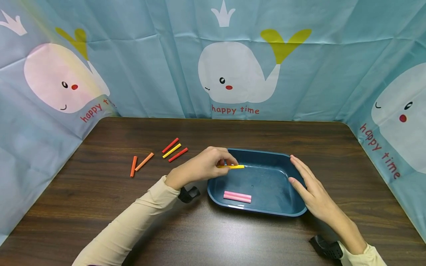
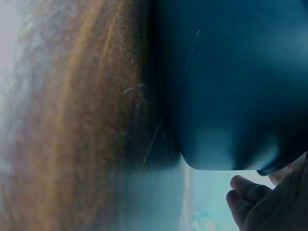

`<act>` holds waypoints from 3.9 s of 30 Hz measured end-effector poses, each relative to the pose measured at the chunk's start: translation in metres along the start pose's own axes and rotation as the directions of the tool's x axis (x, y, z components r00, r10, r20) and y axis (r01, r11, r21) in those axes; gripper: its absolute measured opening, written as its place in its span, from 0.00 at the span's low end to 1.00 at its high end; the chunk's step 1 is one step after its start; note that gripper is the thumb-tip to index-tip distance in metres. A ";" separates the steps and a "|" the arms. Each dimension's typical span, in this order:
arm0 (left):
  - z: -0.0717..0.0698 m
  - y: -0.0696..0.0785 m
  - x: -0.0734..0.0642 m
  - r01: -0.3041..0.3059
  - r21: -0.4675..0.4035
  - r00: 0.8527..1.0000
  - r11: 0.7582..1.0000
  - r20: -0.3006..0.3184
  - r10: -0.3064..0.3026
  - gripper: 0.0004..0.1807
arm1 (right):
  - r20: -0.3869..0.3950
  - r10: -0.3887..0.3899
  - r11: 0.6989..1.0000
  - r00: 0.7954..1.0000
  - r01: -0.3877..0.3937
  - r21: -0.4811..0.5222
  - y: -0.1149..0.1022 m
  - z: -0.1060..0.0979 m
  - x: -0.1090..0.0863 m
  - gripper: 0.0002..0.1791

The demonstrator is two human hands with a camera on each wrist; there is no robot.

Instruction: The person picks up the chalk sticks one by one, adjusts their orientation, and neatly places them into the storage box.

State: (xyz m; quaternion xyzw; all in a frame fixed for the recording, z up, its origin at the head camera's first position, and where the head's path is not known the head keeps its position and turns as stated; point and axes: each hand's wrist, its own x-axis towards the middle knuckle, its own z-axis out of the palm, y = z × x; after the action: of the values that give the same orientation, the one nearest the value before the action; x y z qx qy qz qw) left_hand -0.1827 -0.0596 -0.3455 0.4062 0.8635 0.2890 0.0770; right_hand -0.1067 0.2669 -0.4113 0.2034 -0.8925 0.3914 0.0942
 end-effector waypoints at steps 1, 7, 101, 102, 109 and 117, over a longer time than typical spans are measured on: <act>0.001 0.001 0.001 0.000 -0.005 1.000 1.000 0.006 0.000 0.14 | 0.000 0.001 1.000 1.000 -0.001 0.000 0.000 0.000 0.000 0.33; 0.006 0.003 0.004 0.017 -0.021 0.999 1.000 0.050 -0.016 0.14 | 0.004 0.011 1.000 1.000 -0.011 0.001 -0.001 -0.001 0.000 0.34; -0.009 -0.012 -0.011 -0.029 -0.062 0.997 0.998 -0.072 0.024 0.16 | 0.004 0.028 1.000 1.000 -0.028 0.008 -0.002 0.000 0.001 0.33; -0.010 -0.013 -0.012 -0.023 -0.062 0.997 0.998 -0.080 0.018 0.16 | 0.004 0.025 1.000 1.000 -0.025 0.007 -0.002 0.000 0.001 0.33; -0.018 -0.022 -0.024 0.023 -0.066 0.992 0.998 -0.125 -0.031 0.17 | 0.003 0.015 1.000 1.000 -0.015 0.011 -0.002 0.001 0.001 0.33; -0.030 -0.038 -0.040 0.090 -0.013 0.979 0.996 -0.184 -0.091 0.18 | -0.002 0.014 1.000 1.000 -0.014 0.008 -0.001 0.000 0.000 0.34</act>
State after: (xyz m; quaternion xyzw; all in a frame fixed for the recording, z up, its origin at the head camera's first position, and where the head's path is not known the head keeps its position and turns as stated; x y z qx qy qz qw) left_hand -0.1921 -0.1215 -0.3462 0.3379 0.8837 0.3237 0.0108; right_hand -0.1066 0.2658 -0.4107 0.1971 -0.8921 0.3961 0.0917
